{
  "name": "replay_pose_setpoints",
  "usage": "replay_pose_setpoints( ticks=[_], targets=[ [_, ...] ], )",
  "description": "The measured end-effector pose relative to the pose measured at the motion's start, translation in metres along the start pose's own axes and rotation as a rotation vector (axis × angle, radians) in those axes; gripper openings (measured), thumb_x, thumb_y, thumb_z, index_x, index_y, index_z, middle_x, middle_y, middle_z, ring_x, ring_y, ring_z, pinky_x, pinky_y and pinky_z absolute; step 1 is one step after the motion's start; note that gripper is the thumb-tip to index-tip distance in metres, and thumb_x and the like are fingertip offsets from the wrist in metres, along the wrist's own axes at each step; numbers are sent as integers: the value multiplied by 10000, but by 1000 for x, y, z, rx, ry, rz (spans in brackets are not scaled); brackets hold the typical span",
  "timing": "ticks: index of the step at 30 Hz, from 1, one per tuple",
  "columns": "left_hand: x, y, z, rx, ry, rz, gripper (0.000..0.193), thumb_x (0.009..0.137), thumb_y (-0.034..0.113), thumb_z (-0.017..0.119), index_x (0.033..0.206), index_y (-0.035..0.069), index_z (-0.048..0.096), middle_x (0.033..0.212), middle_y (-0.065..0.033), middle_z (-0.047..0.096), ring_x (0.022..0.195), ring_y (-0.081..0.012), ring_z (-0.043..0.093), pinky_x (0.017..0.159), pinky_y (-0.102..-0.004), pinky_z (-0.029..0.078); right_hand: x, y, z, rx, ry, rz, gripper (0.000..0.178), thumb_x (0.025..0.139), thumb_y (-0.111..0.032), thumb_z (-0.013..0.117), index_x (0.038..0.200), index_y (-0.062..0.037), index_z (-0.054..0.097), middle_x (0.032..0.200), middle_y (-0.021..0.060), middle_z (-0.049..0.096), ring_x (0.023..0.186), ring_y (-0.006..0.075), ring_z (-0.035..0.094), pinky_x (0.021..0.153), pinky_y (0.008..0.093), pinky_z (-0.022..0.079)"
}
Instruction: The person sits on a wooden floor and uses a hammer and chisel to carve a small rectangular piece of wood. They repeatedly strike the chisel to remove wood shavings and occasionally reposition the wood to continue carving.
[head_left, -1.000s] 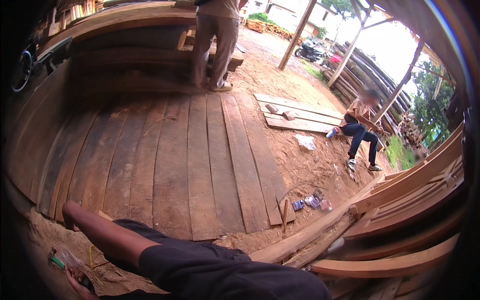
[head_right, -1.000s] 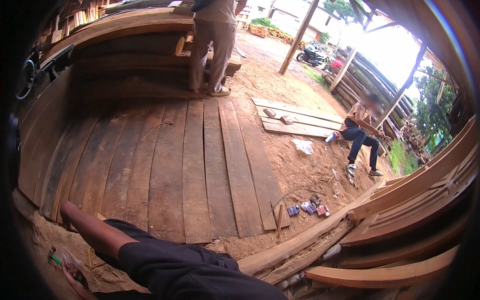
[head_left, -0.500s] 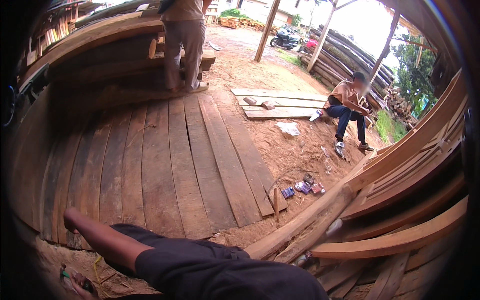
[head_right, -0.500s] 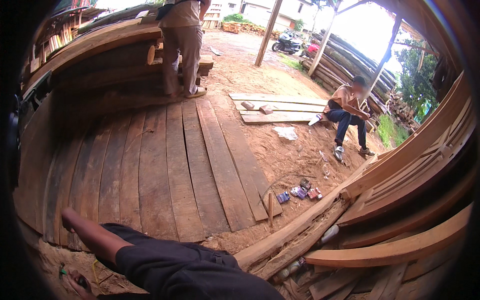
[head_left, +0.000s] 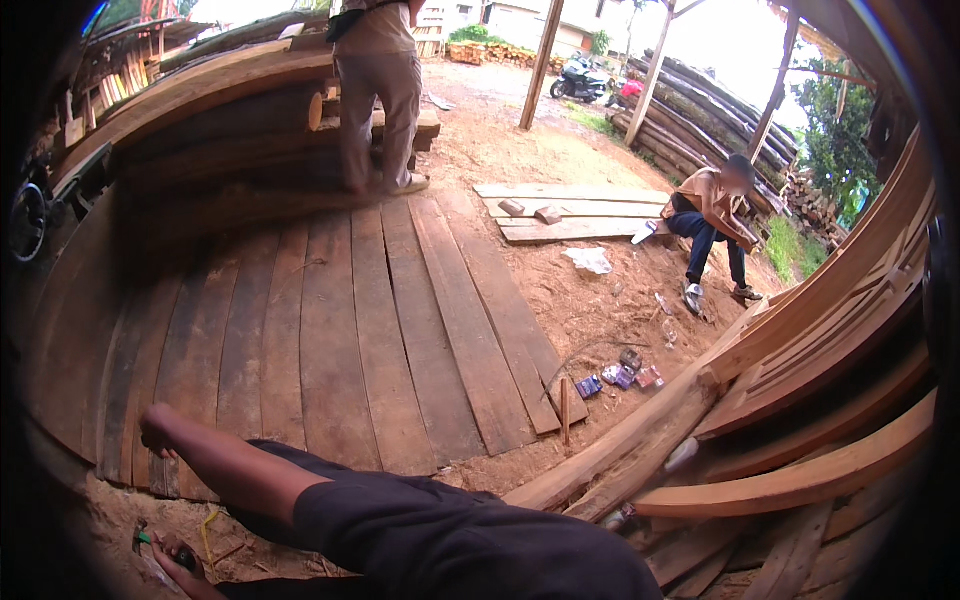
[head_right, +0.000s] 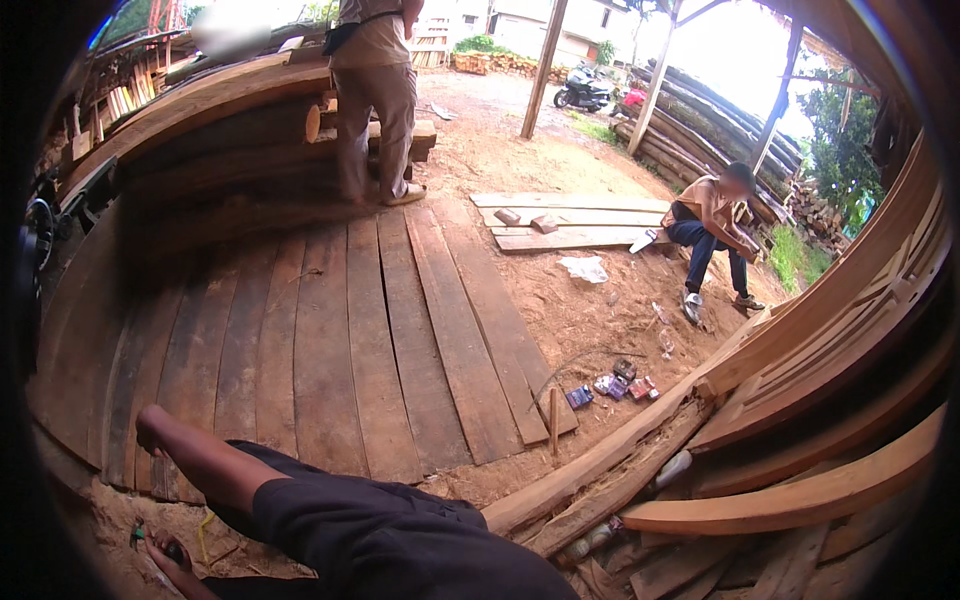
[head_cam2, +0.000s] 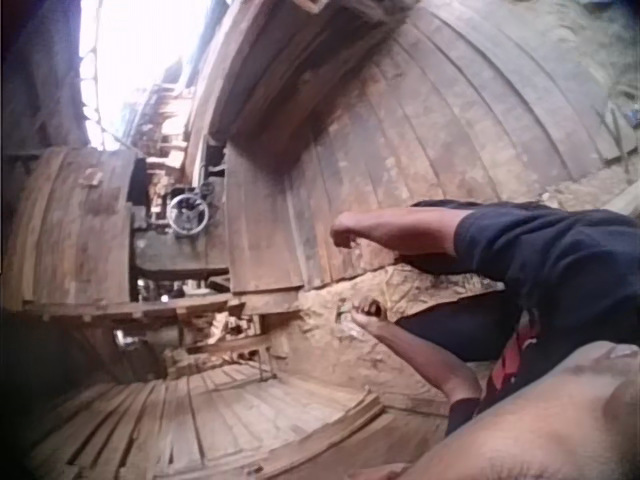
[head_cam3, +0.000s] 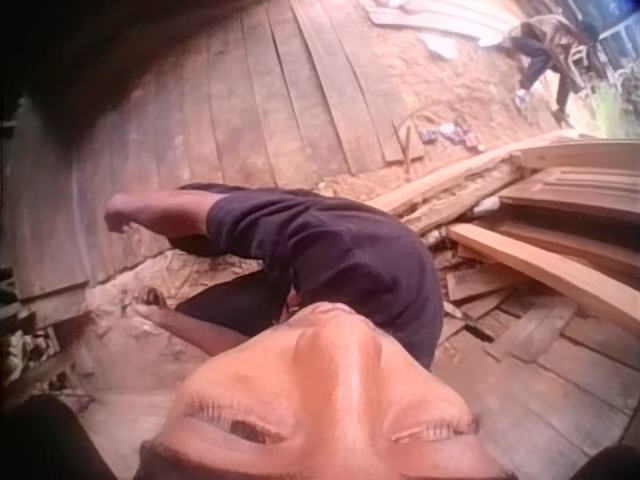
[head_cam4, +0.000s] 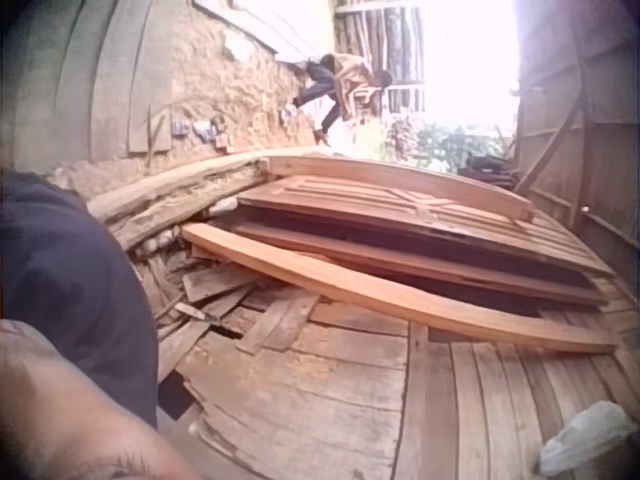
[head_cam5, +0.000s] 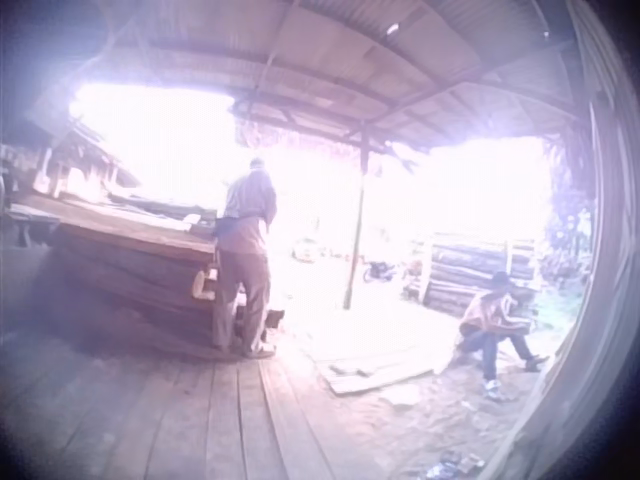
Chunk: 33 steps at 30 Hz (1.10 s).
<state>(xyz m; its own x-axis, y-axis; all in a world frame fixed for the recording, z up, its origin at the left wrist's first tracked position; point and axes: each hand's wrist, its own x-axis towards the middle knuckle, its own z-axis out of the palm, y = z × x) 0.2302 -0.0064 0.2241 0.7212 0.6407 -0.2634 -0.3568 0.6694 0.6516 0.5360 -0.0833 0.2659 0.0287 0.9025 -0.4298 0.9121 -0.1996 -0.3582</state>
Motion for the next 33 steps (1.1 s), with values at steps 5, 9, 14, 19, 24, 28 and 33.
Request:
replay_pose_setpoints(
  ticks=[5,9,14,19,24,28,33],
  targets=[
    [-29,32,1,269,430,182,253,933,281,636,777,175,468,577,50,394,419,-61,349,388,-183,351,-4,-85,-16,478,52,25,228,909,-216,598,934,-25,720,924,93,735,873,223,705,779,385,559],
    [-19,-4,22,69,279,62,350,961,336,565,690,197,393,531,78,334,375,-49,319,323,-212,296,-31,-45,4,780,234,189,232,920,-278,603,862,-78,703,817,112,711,708,232,694,670,385,555],
    [11,-21,7,305,-122,-16,107,933,207,534,856,171,469,633,77,363,490,-37,379,423,-194,342,-45,12,31,1116,832,262,206,887,-284,616,813,-97,663,742,69,660,616,184,610,621,377,523],
    [-20,21,9,155,168,-173,256,953,265,583,779,180,415,523,83,323,384,-37,292,359,-213,269,-88,-62,-30,625,430,145,281,862,-251,699,1071,-67,664,837,63,707,699,156,668,600,302,557],
    [-27,52,47,418,142,-217,284,957,322,584,776,165,430,521,95,343,380,-22,306,357,-210,284,-113,-43,-42,509,652,128,217,835,-205,638,989,-68,706,727,54,696,695,141,671,601,313,529],
    [-7,92,56,730,122,-186,317,986,409,527,878,114,479,574,98,367,412,-8,328,381,-197,309,-90,-15,-56,512,633,72,234,814,-126,599,1005,-21,683,685,70,656,631,158,658,597,310,524],
    [24,84,71,959,86,47,368,1005,457,478,1015,95,542,569,89,337,415,-7,321,387,-201,317,-65,8,-53,782,602,40,263,871,-166,623,1051,25,629,640,33,544,569,123,577,628,344,573]
  ],
)
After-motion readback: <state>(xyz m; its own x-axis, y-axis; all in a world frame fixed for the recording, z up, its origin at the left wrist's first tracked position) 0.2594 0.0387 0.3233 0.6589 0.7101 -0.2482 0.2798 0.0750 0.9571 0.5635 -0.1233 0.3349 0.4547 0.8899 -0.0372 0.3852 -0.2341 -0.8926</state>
